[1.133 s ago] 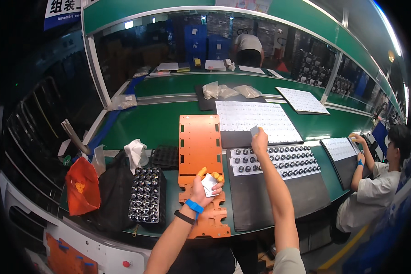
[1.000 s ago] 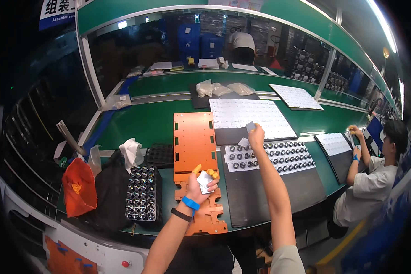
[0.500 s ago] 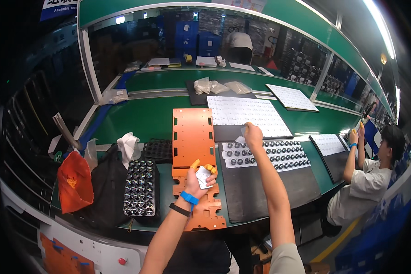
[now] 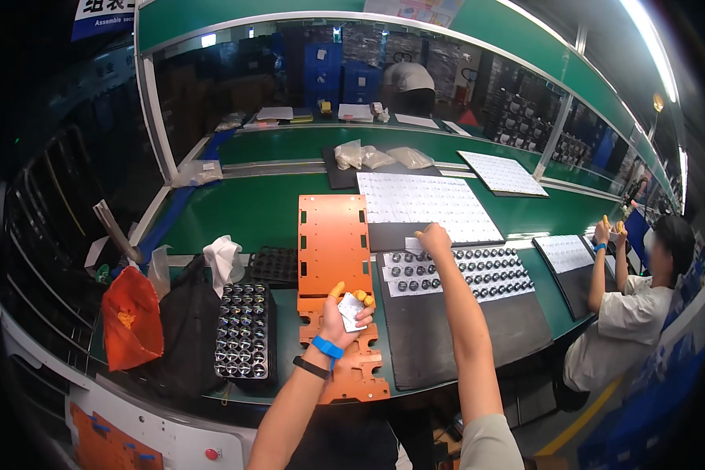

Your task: The person places small white square components onto an orange fixture, then inserts cylindrical metal parts into the fixture's slots. They use a yellow tool to press the components into place. The person then moves the fixture to a press machine, operates it, and returns the fixture to the table to continue the assembly process.

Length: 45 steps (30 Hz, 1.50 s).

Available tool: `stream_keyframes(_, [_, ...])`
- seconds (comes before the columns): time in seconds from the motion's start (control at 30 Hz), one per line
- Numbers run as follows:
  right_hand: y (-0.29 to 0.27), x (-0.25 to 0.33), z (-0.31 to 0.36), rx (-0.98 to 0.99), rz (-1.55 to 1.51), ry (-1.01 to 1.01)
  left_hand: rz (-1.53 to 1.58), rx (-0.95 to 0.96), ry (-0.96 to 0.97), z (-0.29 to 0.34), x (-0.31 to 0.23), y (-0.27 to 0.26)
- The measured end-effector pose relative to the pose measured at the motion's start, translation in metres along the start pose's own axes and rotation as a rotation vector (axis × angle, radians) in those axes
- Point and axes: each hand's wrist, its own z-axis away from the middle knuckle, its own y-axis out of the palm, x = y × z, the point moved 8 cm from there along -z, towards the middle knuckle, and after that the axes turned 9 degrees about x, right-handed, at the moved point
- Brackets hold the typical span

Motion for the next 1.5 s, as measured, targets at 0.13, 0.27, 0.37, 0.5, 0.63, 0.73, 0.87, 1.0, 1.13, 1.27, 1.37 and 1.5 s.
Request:
stream_keyframes(0.13, [-0.005, 0.02, 0.022, 0.134, 0.19, 0.086, 0.005, -0.013, 0.007, 0.003, -0.002, 0.0])
stream_keyframes(0.27, [-0.001, 0.008, 0.015, 0.101, 0.196, 0.105, -0.007, -0.021, -0.002, 0.0, 0.001, 0.003])
stream_keyframes(0.37, [0.006, 0.006, 0.012, 0.104, 0.131, 0.124, -0.002, -0.011, -0.005, 0.0, 0.0, 0.003])
stream_keyframes(0.5, [0.011, -0.003, -0.002, 0.088, 0.032, 0.112, -0.007, -0.011, -0.015, -0.001, 0.002, 0.004])
stream_keyframes(0.63, [0.017, 0.003, -0.008, -0.006, -0.065, 0.035, -0.01, -0.029, -0.004, 0.003, -0.002, 0.001])
stream_keyframes(0.73, [0.015, -0.005, -0.021, -0.056, -0.19, -0.018, -0.013, -0.018, -0.002, 0.001, 0.0, 0.004])
stream_keyframes(0.87, [0.0, 0.006, -0.023, -0.112, -0.337, -0.109, -0.001, -0.013, -0.011, -0.003, 0.004, 0.002])
stream_keyframes(1.0, [-0.018, 0.066, 0.02, 0.024, -0.636, -0.409, 0.052, -0.083, -0.006, -0.001, 0.002, -0.006])
stream_keyframes(1.13, [-0.022, 0.155, 0.141, 0.521, -0.679, -0.712, 0.032, -0.215, -0.028, 0.011, -0.007, -0.005])
stream_keyframes(1.27, [-0.011, 0.158, 0.207, 0.65, -0.402, -0.787, -0.101, -0.096, -0.081, 0.009, 0.001, 0.049])
stream_keyframes(1.37, [-0.005, 0.161, 0.227, 0.559, -0.266, -0.752, -0.18, 0.023, -0.088, 0.008, -0.002, 0.039])
stream_keyframes(1.5, [0.002, 0.145, 0.229, 0.516, -0.264, -0.817, -0.092, 0.014, -0.127, 0.006, 0.001, 0.024])
